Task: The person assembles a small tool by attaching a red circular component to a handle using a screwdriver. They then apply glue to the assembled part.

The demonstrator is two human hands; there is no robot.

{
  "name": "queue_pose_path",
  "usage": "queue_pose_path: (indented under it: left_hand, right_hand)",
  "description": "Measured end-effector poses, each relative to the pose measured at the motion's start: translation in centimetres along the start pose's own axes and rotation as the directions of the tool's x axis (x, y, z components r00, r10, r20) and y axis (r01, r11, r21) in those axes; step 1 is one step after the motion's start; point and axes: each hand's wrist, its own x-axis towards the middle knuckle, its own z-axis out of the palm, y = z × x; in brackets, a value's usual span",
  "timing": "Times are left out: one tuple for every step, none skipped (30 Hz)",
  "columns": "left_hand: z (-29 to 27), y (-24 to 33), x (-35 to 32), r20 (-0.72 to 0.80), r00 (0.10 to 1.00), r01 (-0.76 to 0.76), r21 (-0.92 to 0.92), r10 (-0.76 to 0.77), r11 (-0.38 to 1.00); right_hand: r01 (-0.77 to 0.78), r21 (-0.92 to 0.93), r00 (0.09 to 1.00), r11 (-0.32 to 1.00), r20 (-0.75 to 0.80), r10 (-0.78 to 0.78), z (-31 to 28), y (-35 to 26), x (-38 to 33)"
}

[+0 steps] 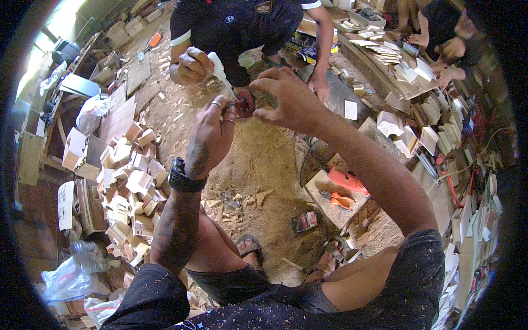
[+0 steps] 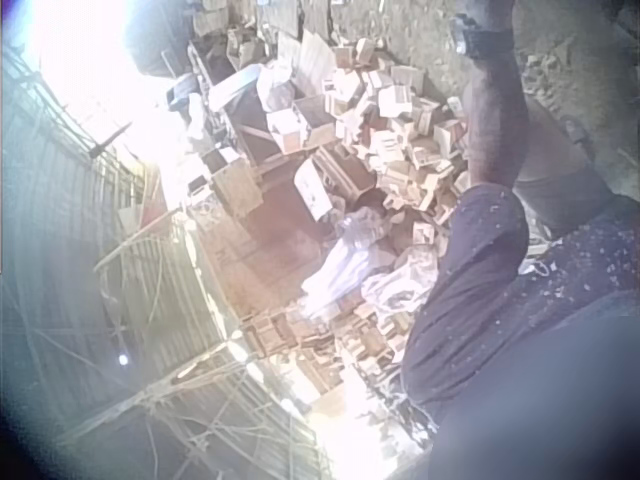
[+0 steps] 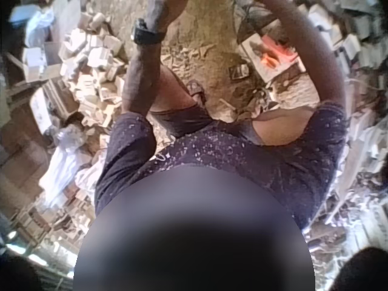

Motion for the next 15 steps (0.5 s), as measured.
queue_pose_path:
  left_hand:
    - [0.0,0.0,0.0,0.0,1.0,-0.004,-0.007,0.004,1.0]
    - [-0.1,0.0,0.0,-0.001,1.0,-0.008,-0.014,0.008,1.0]
    - [-0.1,0.0,0.0,0.006,1.0,-0.003,-0.019,0.003,1.0]
    - [-0.1,0.0,0.0,0.006,1.0,0.002,-0.014,-0.002,1.0]
    - [-0.2,0.1,0.0,0.013,1.0,0.017,-0.007,-0.017,1.0]
    - [-0.2,0.1,0.0,0.021,0.999,0.031,0.0,-0.031,1.0]
    - [-0.2,0.2,0.0,0.023,0.999,0.035,0.001,-0.035,0.999]
    - [-0.2,0.2,0.0,0.024,0.999,0.039,0.001,-0.039,0.999]
    - [-0.2,0.2,0.0,0.019,0.999,0.033,0.0,-0.033,0.999]
    - [-0.2,0.2,0.0,0.023,0.999,0.041,0.008,-0.041,0.999]
    - [-0.1,0.2,0.0,0.021,0.999,0.039,0.014,-0.039,0.999]
    - [-0.1,0.2,0.0,0.023,0.999,0.043,0.021,-0.043,0.999]
    - [-0.1,0.2,0.0,0.02,0.999,0.044,0.013,-0.045,0.999]
    - [0.0,0.2,0.1,0.022,0.998,0.052,0.005,-0.052,0.999]
    - [0.0,0.2,0.1,0.024,0.998,0.059,-0.004,-0.059,0.998]
  right_hand:
    - [-0.003,0.01,1.0,1.0,0.0,0.003,-0.1,-0.1,0.0]
    - [-0.014,0.018,1.0,1.0,0.004,0.014,-0.3,-0.1,0.0]
    - [-0.013,0.021,1.0,1.0,-0.005,0.013,-0.4,-0.1,0.0]
    - [-0.032,0.032,0.999,0.999,0.014,0.031,-0.5,-0.1,0.0]
    - [-0.038,0.038,0.999,0.999,0.02,0.037,-0.7,-0.1,0.0]
    - [-0.045,0.039,0.999,0.998,0.027,0.044,-0.8,-0.1,0.0]
    - [-0.046,0.044,0.998,0.998,0.048,0.044,-1.0,-0.1,0.0]
    - [-0.047,0.045,0.997,0.998,0.07,0.043,-1.1,-0.1,0.0]
    - [-0.047,0.045,0.995,0.998,0.092,0.043,-1.2,0.0,-0.1]
    - [-0.048,0.042,0.995,0.998,0.088,0.044,-1.3,-0.1,-0.2]
    - [-0.049,0.04,0.995,0.998,0.084,0.046,-1.3,-0.1,-0.3]
    - [-0.051,0.038,0.996,0.998,0.081,0.047,-1.4,0.0,-0.3]
    - [-0.054,0.039,0.995,0.998,0.083,0.051,-1.4,0.0,-0.4]
    - [-0.057,0.04,0.995,0.998,0.084,0.054,-1.4,0.1,-0.4]
    - [-0.061,0.041,0.995,0.997,0.086,0.057,-1.5,0.1,-0.4]
